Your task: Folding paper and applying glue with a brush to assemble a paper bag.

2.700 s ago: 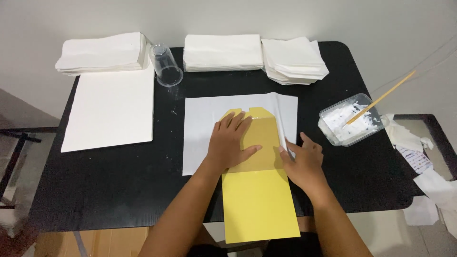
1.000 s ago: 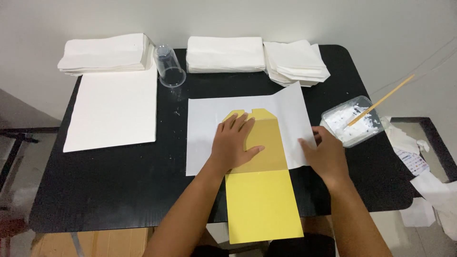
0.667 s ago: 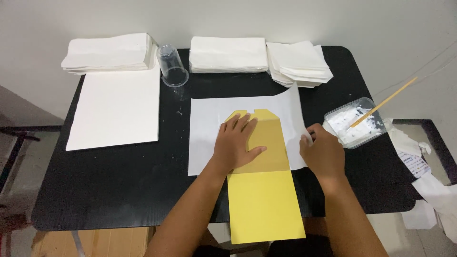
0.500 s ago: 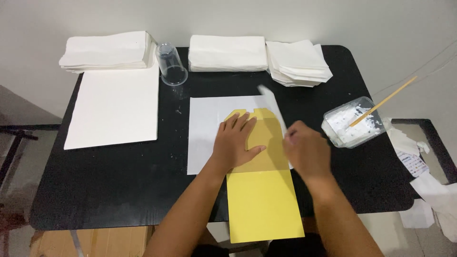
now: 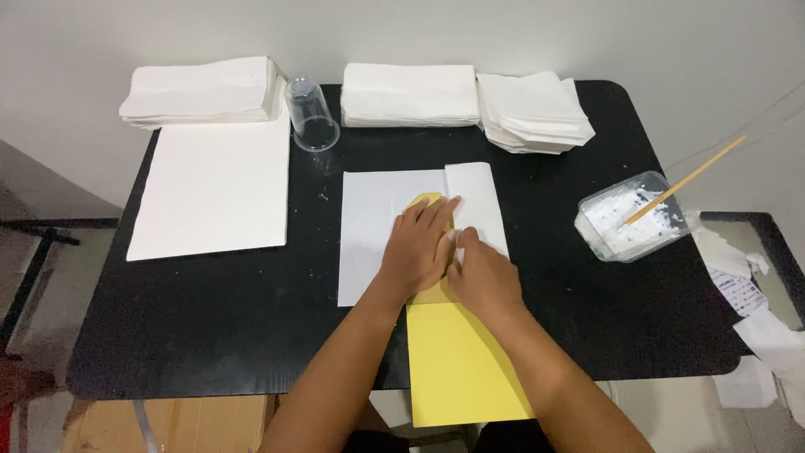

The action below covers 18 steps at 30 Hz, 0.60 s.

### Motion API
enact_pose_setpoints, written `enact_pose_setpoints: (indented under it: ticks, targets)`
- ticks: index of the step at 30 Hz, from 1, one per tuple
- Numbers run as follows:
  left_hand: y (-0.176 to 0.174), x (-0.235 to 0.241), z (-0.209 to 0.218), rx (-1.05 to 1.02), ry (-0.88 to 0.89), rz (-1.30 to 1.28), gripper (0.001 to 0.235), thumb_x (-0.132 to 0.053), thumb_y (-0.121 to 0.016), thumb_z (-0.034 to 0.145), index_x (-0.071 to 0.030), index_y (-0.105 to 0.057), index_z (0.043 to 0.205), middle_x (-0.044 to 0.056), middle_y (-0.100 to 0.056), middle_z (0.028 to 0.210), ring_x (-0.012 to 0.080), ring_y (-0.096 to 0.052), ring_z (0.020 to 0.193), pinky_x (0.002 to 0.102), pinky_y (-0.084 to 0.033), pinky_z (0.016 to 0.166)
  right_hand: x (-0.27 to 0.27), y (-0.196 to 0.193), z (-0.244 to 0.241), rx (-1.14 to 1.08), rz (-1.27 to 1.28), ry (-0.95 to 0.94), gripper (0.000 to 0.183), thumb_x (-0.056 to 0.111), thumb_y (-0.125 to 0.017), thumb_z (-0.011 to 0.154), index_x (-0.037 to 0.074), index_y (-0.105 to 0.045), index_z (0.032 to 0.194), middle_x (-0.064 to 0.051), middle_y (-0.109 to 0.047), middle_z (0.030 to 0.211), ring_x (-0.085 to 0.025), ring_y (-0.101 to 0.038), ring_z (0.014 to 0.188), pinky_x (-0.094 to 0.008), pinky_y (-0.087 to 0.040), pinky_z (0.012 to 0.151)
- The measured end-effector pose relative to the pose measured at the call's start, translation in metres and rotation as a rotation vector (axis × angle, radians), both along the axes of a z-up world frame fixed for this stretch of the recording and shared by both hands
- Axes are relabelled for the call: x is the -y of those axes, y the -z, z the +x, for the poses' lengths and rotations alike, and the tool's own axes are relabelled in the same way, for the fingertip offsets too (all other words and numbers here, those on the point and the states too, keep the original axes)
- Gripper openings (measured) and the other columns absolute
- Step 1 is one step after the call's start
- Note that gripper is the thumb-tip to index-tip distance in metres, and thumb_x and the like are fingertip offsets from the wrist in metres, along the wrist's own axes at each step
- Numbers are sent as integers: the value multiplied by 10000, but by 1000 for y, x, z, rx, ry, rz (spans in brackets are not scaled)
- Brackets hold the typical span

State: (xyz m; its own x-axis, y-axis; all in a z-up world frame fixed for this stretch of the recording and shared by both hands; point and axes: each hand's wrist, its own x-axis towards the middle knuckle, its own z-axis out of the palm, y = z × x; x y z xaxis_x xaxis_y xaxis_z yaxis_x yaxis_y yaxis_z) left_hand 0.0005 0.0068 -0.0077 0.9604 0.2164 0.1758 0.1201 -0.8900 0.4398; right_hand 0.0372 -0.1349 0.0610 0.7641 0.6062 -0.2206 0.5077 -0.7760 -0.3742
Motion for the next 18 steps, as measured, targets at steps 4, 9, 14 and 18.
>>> enact_pose_setpoints:
  ticks: [4, 9, 14, 18]
  targets:
    - [15, -2, 4, 51, 1, 114, 527, -480, -273, 1096, -275, -496, 1526, 68, -533, 1505, 312, -436, 1444, 445, -386, 1136, 12, 15, 9, -203, 191, -46, 304, 230, -547, 936, 63, -527, 1189, -202, -720, 974, -418, -717, 1015, -536, -571, 824]
    - [10, -2, 7, -113, 10, 118, 534, -502, -356, 1069, -280, -464, 1543, 62, -453, 1569, 301, -359, 1493, 457, -346, 1177, 38, 57, 29, -405, 465, -3, 294, 130, -531, 931, 41, -581, 1207, -215, -694, 1012, -348, -659, 997, -516, -530, 883]
    - [26, -4, 10, 34, 10, 107, 522, -470, -468, 1045, -260, -497, 1521, 83, -499, 1526, 328, -425, 1455, 490, -386, 1156, 81, 16, 12, 78, 340, 74, 429, 211, -633, 969, 67, -625, 1373, -184, -659, 1269, -368, -641, 1197, -480, -524, 998]
    - [35, -5, 13, 82, 24, 144, 522, -446, -483, 1041, -260, -486, 1529, 91, -510, 1507, 346, -441, 1439, 504, -403, 1143, 113, 73, 8, 414, 559, -79, 543, 126, -774, 880, 18, -619, 1389, -214, -676, 1305, -397, -643, 1198, -515, -524, 1006]
